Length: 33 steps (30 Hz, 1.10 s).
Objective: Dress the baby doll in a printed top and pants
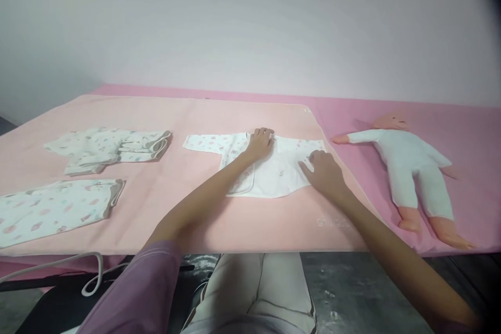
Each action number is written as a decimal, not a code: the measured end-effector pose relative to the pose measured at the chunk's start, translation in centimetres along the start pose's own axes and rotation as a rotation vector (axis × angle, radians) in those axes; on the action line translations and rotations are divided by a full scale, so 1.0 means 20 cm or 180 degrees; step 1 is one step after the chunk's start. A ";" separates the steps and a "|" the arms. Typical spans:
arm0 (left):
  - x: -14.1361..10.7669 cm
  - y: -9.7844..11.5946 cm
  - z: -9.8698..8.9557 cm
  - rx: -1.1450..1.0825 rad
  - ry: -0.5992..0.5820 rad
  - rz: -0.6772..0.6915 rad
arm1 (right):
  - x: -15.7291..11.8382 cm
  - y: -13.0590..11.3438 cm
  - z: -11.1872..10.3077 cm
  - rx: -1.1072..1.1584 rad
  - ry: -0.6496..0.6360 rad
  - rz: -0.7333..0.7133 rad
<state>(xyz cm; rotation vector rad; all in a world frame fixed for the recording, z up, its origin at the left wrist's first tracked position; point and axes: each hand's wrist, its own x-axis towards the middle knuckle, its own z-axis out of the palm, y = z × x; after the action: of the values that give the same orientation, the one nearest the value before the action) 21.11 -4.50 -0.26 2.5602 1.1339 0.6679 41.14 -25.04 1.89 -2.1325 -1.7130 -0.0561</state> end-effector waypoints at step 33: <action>0.17 -0.11 -0.08 -0.0199 0.0344 0.0835 | -0.26 0.03 -0.03 0.0622 0.0394 -0.0285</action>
<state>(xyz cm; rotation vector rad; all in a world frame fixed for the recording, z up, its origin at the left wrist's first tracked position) 20.90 -0.49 1.25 2.6715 0.7984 0.8967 40.50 -30.14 0.85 -1.8724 -1.6686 -0.0429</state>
